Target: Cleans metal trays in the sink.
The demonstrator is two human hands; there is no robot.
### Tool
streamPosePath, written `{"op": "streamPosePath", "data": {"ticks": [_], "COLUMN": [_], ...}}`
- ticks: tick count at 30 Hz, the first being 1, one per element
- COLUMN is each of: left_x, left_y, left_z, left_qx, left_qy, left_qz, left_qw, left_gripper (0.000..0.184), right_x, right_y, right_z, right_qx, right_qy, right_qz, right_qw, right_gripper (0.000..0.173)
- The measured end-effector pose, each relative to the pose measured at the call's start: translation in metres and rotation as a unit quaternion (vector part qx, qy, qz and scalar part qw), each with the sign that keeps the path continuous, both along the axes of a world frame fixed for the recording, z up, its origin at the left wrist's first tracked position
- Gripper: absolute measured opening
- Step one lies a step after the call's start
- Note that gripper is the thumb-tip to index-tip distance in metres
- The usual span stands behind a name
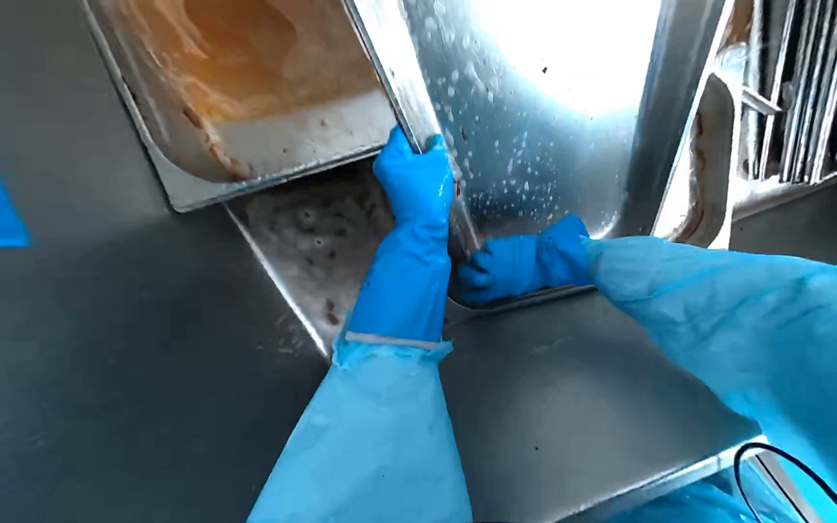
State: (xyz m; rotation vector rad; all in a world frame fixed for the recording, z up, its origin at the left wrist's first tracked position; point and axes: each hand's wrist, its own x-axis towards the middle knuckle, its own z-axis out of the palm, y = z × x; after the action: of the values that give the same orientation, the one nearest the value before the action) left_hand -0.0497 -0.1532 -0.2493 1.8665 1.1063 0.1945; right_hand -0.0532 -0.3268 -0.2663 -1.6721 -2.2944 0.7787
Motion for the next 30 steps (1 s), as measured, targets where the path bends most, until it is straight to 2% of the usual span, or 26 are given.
{"op": "streamPosePath", "data": {"ticks": [2, 4, 7, 8, 9, 10, 11, 12, 13, 15, 16, 17, 18, 21, 24, 26, 28, 29, 30], "left_x": [-0.006, -0.01, -0.015, -0.016, -0.017, -0.016, -0.015, -0.016, -0.016, -0.013, -0.012, -0.012, -0.014, -0.018, -0.018, -0.018, -0.016, -0.015, -0.017], "left_y": [0.005, 0.008, 0.018, 0.02, 0.02, 0.02, 0.019, 0.017, 0.015, 0.009, 0.006, 0.003, -0.001, -0.001, -0.003, -0.003, -0.005, -0.005, -0.006], "left_z": [-0.001, 0.0, 0.009, 0.01, 0.009, 0.009, 0.007, 0.005, 0.004, 0.004, 0.005, 0.006, 0.009, 0.008, 0.008, 0.009, 0.01, 0.01, 0.01], "left_qx": [-0.024, -0.024, -0.033, -0.036, -0.034, -0.023, -0.008, 0.006, 0.016, 0.022, 0.015, 0.004, -0.007, -0.008, -0.001, 0.006, 0.011, 0.016, 0.025], "left_qy": [-0.005, -0.015, -0.02, -0.02, -0.017, -0.014, -0.016, -0.026, -0.039, -0.061, -0.06, -0.049, -0.032, 0.01, 0.03, 0.034, 0.035, 0.037, 0.041], "left_qz": [-0.022, -0.048, -0.089, -0.097, -0.101, -0.101, -0.1, -0.101, -0.102, -0.095, -0.08, -0.057, -0.026, 0.048, 0.084, 0.095, 0.092, 0.091, 0.09], "left_qw": [0.999, 0.998, 0.995, 0.994, 0.994, 0.995, 0.995, 0.995, 0.994, 0.993, 0.995, 0.997, 0.999, 0.999, 0.996, 0.995, 0.995, 0.995, 0.995], "left_gripper": [0.022, 0.026, 0.035, 0.035, 0.034, 0.035, 0.036, 0.038, 0.04, 0.043, 0.044, 0.043, 0.041, 0.029, 0.02, 0.019, 0.019, 0.018, 0.017], "right_x": [0.025, 0.02, -0.011, -0.012, -0.009, -0.004, 0.003, 0.011, 0.022, 0.039, 0.034, 0.023, 0.009, -0.025, -0.015, 0.004, 0.021, 0.021, 0.014], "right_y": [0.017, 0.009, -0.023, -0.028, -0.028, -0.025, -0.017, -0.001, 0.019, 0.055, 0.061, 0.057, 0.044, -0.009, -0.029, -0.012, 0.012, 0.017, 0.013], "right_z": [0.019, 0.019, 0.0, -0.002, 0.002, 0.007, 0.01, 0.013, 0.015, 0.016, 0.013, 0.01, 0.006, -0.001, 0.006, 0.015, 0.025, 0.026, 0.026], "right_qx": [0.025, 0.036, -0.057, -0.075, -0.065, -0.028, 0.039, 0.094, 0.107, 0.06, 0.049, 0.041, 0.027, -0.081, -0.191, -0.199, -0.168, -0.158, -0.163], "right_qy": [-0.015, -0.011, 0.076, 0.089, 0.097, 0.105, 0.109, 0.117, 0.123, 0.148, 0.165, 0.18, 0.184, 0.183, 0.197, 0.243, 0.304, 0.319, 0.325], "right_qz": [-0.067, -0.104, 0.0, 0.009, -0.028, -0.119, -0.244, -0.376, -0.49, -0.625, -0.645, -0.644, -0.625, -0.51, -0.371, -0.384, -0.464, -0.482, -0.477], "right_qw": [0.997, 0.994, 0.996, 0.993, 0.993, 0.987, 0.963, 0.914, 0.857, 0.765, 0.745, 0.742, 0.758, 0.837, 0.887, 0.868, 0.815, 0.8, 0.8], "right_gripper": [0.05, 0.053, 0.042, 0.045, 0.046, 0.044, 0.038, 0.035, 0.038, 0.049, 0.052, 0.052, 0.051, 0.051, 0.048, 0.043, 0.041, 0.04, 0.039]}}
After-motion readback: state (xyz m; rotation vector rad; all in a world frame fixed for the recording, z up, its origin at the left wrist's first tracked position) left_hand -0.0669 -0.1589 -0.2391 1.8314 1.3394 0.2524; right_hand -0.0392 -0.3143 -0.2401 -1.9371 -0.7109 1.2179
